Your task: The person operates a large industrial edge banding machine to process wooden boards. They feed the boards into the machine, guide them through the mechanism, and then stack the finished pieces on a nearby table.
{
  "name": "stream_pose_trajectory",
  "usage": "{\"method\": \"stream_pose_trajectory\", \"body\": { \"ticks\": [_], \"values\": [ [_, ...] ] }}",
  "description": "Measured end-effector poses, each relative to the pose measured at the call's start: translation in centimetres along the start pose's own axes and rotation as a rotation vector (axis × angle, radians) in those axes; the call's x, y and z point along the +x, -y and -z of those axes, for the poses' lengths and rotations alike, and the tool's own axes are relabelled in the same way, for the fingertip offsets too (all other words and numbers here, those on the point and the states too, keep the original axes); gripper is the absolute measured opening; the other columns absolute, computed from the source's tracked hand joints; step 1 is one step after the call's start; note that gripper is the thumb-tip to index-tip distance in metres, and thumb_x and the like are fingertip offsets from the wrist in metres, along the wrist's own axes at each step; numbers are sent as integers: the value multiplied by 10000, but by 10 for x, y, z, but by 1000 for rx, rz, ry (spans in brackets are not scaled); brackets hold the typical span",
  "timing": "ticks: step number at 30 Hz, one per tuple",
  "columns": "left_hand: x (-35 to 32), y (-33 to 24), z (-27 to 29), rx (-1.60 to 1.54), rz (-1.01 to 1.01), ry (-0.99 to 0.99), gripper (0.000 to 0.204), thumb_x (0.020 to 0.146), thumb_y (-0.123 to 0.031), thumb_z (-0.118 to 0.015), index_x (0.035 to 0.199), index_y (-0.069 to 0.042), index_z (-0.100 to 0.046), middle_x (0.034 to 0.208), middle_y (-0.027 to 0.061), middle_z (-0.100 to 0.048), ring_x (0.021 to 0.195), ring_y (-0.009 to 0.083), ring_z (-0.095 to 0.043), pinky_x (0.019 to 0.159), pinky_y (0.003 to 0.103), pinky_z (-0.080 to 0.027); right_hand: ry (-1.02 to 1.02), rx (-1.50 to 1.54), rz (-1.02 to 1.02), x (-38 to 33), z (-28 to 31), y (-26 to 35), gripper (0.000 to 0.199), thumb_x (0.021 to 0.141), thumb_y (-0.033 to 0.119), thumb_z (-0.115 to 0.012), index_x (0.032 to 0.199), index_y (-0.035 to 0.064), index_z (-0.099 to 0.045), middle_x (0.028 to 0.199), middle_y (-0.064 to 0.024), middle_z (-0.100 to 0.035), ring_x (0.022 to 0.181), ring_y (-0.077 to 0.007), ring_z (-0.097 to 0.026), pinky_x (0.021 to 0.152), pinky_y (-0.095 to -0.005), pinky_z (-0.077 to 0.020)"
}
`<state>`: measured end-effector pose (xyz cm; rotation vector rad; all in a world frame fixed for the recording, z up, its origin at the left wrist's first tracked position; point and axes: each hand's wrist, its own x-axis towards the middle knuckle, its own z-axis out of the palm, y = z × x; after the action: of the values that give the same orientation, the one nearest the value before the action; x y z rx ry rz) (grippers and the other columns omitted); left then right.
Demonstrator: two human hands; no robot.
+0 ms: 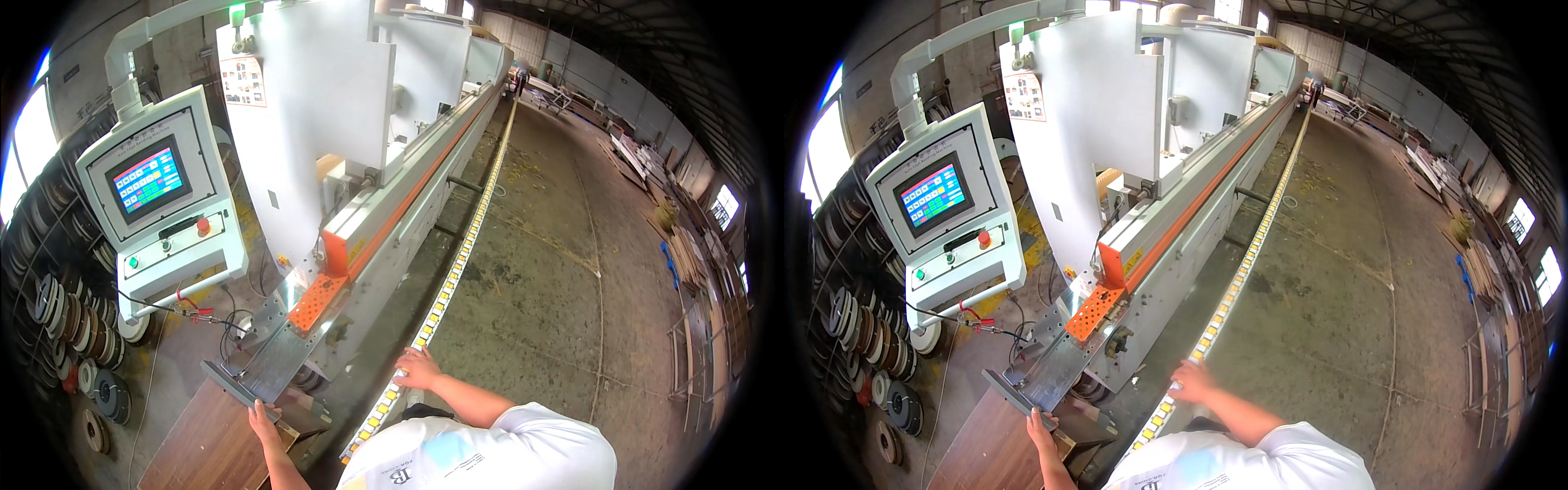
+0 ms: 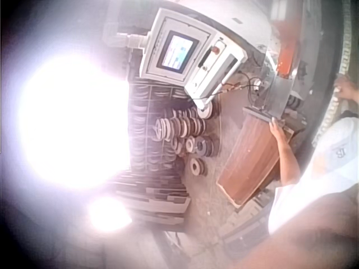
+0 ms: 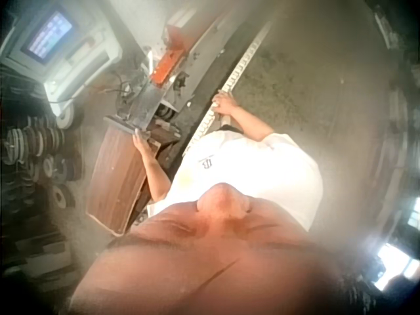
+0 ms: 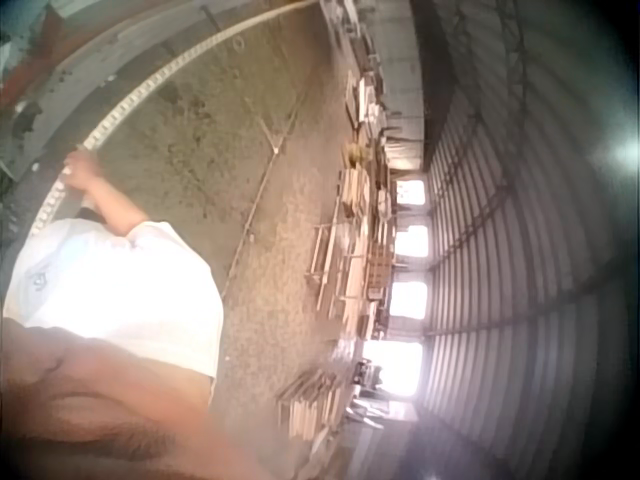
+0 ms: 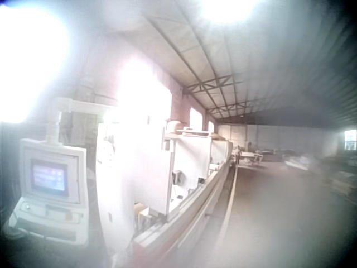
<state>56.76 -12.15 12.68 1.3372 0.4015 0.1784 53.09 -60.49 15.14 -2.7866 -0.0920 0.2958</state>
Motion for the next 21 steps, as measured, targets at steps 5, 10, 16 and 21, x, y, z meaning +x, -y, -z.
{"method": "stream_pose_trajectory", "body": {
  "ticks": [5,10,16,21],
  "values": [
    [1,2,1,-3,7,-7,343,1061,-391,-581,1109,-53,-607,814,99,-652,613,205,-662,558,323,-535,23,-2,-10,0,5,4,544,874,593,-684,1267,219,-726,1437,-11,-623,1530,-296,-343,1280,-605,-122],
    [1,3,1,-6,14,-9,340,1060,-392,-581,1109,-56,-607,814,99,-652,612,205,-663,556,319,-533,17,-17,-9,0,4,3,555,876,599,-678,1279,219,-716,1441,-26,-619,1529,-302,-343,1279,-603,-123],
    [0,1,0,-10,5,4,340,1058,-391,-583,1112,-56,-607,818,100,-651,614,204,-664,558,321,-533,16,-10,-3,-1,6,3,565,870,603,-681,1281,217,-714,1440,-27,-620,1526,-305,-347,1278,-602,-126],
    [0,1,1,-9,12,-4,362,1051,-393,-599,1128,-39,-595,833,106,-652,628,212,-670,579,328,-533,5,-13,-2,0,3,3,563,866,600,-684,1276,216,-716,1429,-21,-631,1524,-303,-352,1276,-607,-125]
  ]
}}
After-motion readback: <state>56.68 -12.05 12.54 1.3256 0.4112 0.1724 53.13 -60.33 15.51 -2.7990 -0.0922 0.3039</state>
